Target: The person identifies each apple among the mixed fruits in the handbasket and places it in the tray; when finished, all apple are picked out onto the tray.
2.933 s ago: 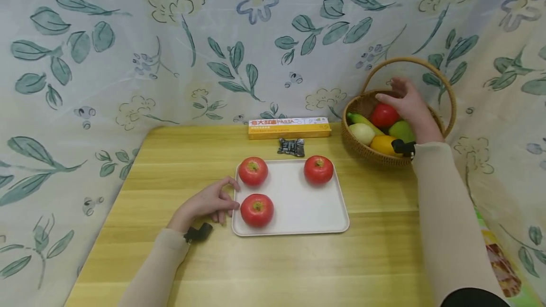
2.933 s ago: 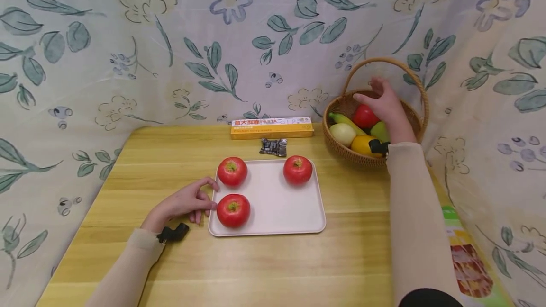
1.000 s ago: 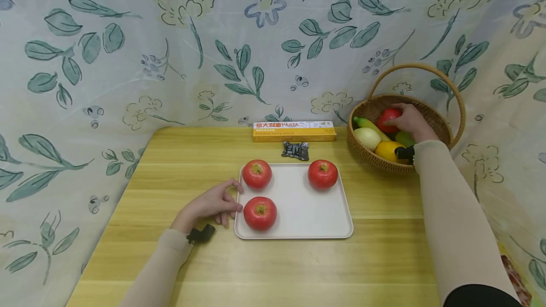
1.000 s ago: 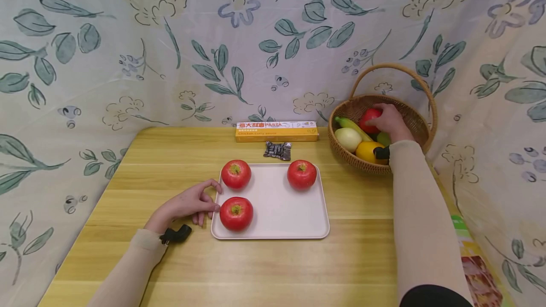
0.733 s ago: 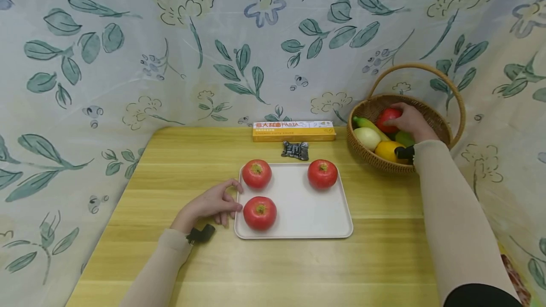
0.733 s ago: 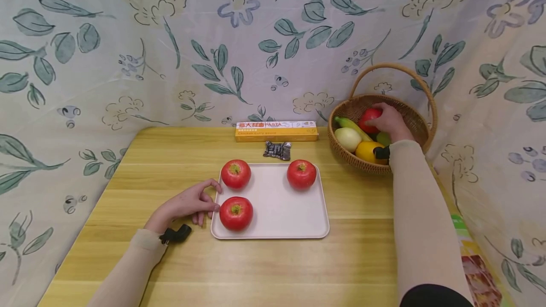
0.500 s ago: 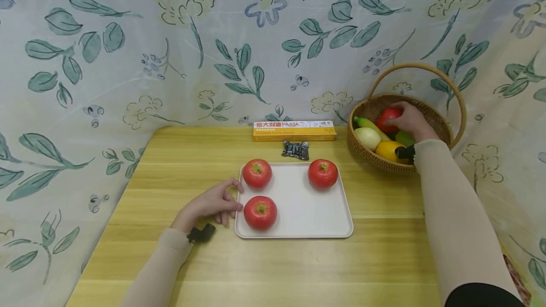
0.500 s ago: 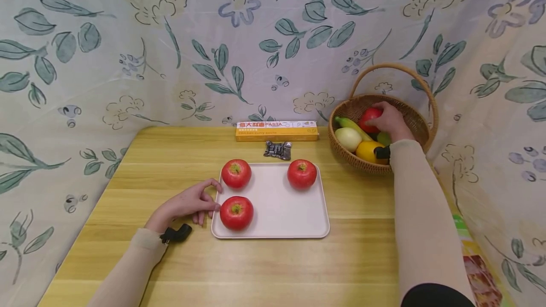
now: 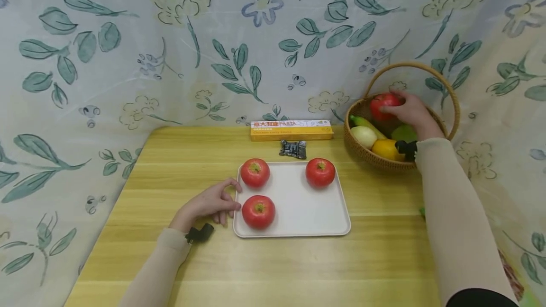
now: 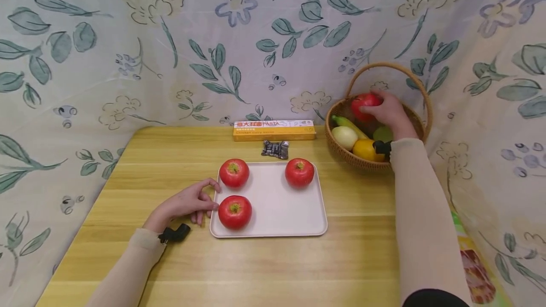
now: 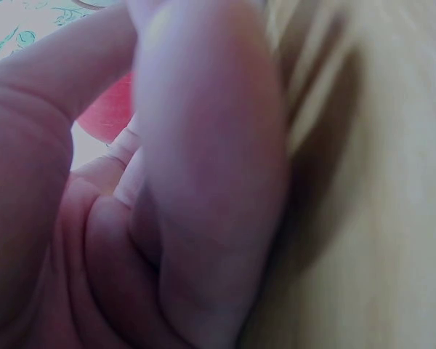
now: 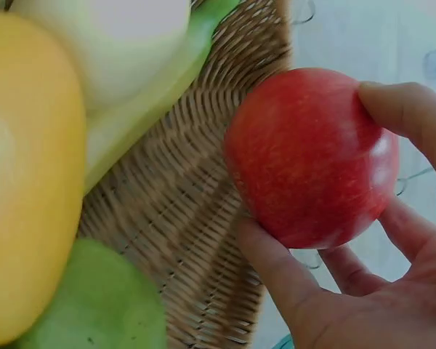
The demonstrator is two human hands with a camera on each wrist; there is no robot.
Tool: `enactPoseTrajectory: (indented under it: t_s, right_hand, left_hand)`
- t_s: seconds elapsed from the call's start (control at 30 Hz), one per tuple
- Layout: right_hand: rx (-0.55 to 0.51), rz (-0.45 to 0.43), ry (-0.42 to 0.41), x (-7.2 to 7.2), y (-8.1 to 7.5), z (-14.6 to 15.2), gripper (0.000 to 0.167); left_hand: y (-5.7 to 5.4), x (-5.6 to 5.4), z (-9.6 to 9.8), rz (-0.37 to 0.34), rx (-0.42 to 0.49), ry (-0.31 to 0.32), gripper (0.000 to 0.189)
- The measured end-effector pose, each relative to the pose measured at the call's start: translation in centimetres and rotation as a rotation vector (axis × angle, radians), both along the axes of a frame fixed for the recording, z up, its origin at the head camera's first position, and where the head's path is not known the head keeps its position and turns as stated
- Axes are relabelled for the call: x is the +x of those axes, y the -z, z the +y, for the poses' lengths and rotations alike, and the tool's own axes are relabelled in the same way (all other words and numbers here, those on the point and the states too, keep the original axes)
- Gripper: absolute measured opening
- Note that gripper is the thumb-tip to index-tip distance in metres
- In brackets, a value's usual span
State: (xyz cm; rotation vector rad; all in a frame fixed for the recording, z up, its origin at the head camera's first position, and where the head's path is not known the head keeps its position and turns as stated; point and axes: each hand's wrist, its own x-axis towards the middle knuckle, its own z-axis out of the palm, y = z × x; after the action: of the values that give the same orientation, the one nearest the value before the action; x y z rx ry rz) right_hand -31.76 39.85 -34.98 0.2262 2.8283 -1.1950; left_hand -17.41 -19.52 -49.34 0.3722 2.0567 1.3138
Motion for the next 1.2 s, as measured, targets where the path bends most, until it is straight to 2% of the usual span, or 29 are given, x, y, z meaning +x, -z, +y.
enactPoseTrajectory:
  t_s: [0.3,0.47,0.6,0.8,0.93,1.07,1.2]
  right_hand:
    - [-0.141,0.082,0.038,2.6,-1.4,-2.4,0.088]
    - [-0.153,0.122,0.028,5.5,-2.4,-4.1,0.084]
    - [-0.226,0.168,-0.003,7.9,-2.4,-6.0,0.078]
    - [-0.358,0.257,-0.034,10.3,-0.9,-9.4,0.067]
    - [-0.443,0.265,-0.074,11.8,0.6,-11.0,0.064]
    - [-0.536,0.261,-0.186,13.8,2.0,-12.1,0.062]
    - [-0.523,0.241,-0.317,15.5,3.6,-12.8,0.062]
  left_hand:
    - [-0.1,0.0,0.1,0.009,-0.003,0.002,0.054]
    - [-0.1,0.0,0.1,0.015,-0.008,0.005,0.054]
    - [-0.1,0.0,0.1,0.014,-0.009,0.011,0.055]
    - [0.1,-0.1,0.1,0.010,-0.006,0.013,0.054]
    - [0.2,0.0,0.2,0.003,-0.002,0.013,0.055]
    - [0.2,0.0,0.2,0.003,-0.001,0.012,0.055]
    - [0.1,-0.1,0.1,0.013,0.000,0.011,0.054]
